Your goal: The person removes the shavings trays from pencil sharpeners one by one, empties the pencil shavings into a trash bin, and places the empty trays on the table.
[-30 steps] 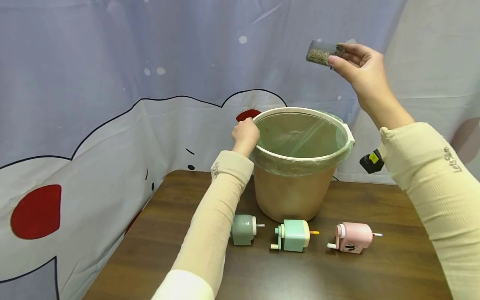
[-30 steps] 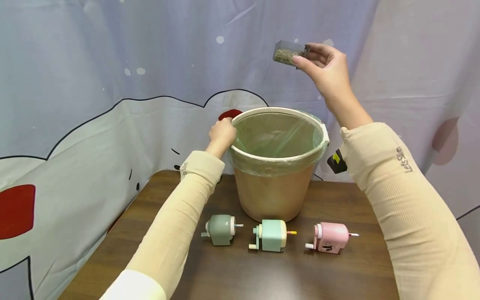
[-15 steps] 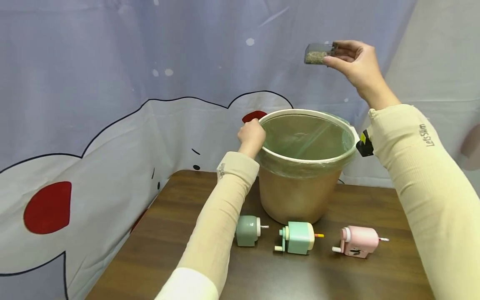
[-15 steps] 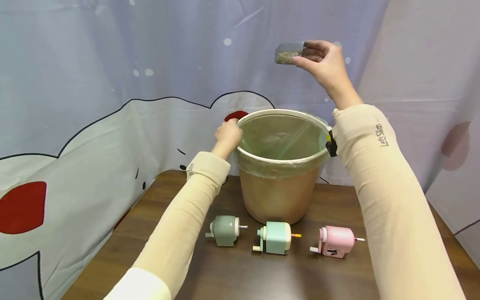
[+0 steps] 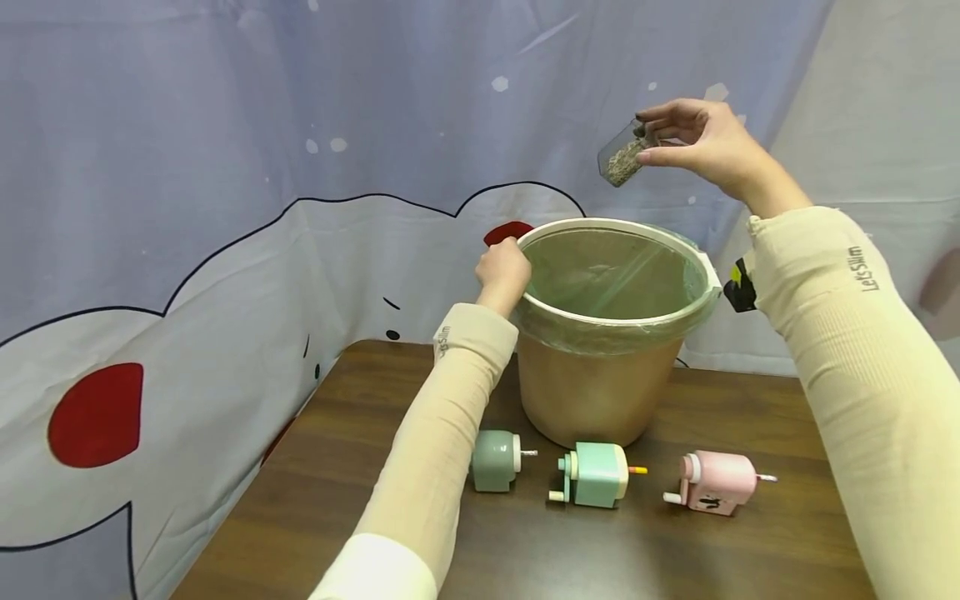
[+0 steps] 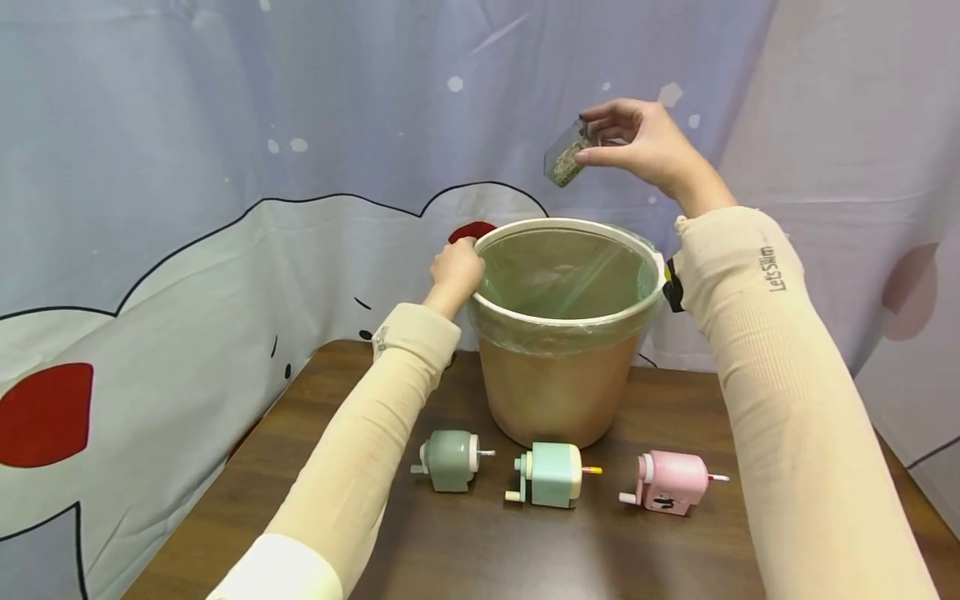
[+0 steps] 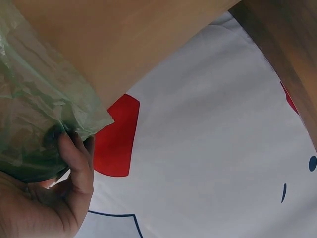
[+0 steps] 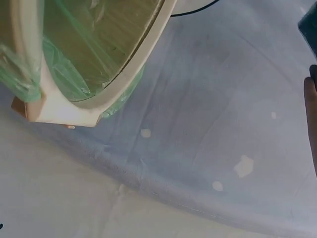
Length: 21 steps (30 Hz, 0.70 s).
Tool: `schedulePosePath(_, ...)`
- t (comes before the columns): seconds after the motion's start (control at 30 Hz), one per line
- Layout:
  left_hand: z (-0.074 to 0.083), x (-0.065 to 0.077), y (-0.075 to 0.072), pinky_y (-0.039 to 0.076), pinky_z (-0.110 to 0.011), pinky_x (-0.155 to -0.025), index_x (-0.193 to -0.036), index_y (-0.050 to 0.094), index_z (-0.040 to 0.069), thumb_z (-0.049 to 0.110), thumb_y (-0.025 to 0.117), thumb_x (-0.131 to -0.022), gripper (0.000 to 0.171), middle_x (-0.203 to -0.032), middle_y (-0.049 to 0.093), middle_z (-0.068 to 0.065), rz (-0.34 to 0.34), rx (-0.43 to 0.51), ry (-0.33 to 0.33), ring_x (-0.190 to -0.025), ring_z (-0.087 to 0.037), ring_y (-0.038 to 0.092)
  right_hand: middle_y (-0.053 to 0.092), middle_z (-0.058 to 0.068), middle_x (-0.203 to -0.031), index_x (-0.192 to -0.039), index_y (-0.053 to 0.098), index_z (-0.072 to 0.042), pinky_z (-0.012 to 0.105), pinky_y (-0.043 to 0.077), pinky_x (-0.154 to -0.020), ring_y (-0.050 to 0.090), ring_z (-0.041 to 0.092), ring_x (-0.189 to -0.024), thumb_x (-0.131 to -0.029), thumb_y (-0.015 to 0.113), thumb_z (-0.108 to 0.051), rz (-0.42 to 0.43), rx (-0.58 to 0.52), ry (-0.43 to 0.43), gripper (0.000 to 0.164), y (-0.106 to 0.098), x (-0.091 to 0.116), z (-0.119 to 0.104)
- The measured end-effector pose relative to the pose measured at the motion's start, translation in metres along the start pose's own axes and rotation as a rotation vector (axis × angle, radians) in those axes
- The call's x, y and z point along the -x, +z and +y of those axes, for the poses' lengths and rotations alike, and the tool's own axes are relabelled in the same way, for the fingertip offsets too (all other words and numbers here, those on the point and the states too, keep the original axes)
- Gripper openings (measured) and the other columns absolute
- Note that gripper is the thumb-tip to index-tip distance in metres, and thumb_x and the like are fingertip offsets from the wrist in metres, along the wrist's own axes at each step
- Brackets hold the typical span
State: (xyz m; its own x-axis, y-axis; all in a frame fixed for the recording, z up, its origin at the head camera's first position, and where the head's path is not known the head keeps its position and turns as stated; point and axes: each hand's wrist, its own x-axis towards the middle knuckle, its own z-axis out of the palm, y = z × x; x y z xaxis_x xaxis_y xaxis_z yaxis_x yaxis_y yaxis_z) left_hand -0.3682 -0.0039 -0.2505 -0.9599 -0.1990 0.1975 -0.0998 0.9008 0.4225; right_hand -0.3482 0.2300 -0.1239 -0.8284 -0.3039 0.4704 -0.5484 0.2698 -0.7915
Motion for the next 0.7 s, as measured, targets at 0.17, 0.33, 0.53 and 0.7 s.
schedulePosePath(0.17, -0.002, 0.000, 0.000, 0.052, -0.041, -0.085, -0.113, 0.062, 0.014, 0.017, 0.045, -0.094, 0.026, -0.115, 0.067, -0.008, 0.009, 0.006, 0.001, -0.106, -0.028, 0.063, 0.063, -0.016, -0.105, -0.127, 0.058, -0.013, 0.009, 0.043, -0.081, 0.057, -0.001, -0.101, -0.083, 0.070, -0.006, -0.083, 0.068, 0.059, 0.046, 0.000, 0.000, -0.001)
schedulePosePath(0.33, -0.003, -0.001, 0.000, 0.052, -0.041, -0.085, -0.115, 0.062, 0.016, 0.017, 0.044, -0.095, 0.027, -0.116, 0.066, -0.008, 0.005, 0.009, -0.007, -0.107, -0.029, 0.063, 0.065, -0.017, -0.103, -0.127, 0.058, -0.011, 0.010, 0.044, -0.080, 0.059, -0.002, -0.097, -0.085, 0.069, -0.010, -0.157, 0.113, 0.074, 0.044, 0.001, -0.001, -0.005)
schedulePosePath(0.53, -0.005, -0.001, -0.001, 0.052, -0.041, -0.086, -0.117, 0.061, 0.015, 0.017, 0.044, -0.094, 0.028, -0.117, 0.066, -0.008, -0.001, 0.011, -0.016, -0.108, -0.028, 0.062, 0.065, -0.018, -0.098, -0.123, 0.061, -0.014, 0.011, 0.044, -0.077, 0.059, -0.002, -0.093, -0.083, 0.072, -0.016, -0.170, 0.224, 0.095, 0.041, 0.004, -0.001, -0.009)
schedulePosePath(0.7, -0.006, -0.001, -0.002, 0.051, -0.041, -0.087, -0.117, 0.061, 0.015, 0.017, 0.044, -0.094, 0.029, -0.118, 0.065, -0.008, 0.004, 0.014, -0.022, -0.109, -0.029, 0.062, 0.062, -0.020, -0.099, -0.115, 0.061, -0.018, 0.010, 0.044, -0.077, 0.057, -0.002, -0.095, -0.081, 0.073, -0.016, -0.171, 0.269, 0.102, 0.036, 0.008, -0.005, -0.010)
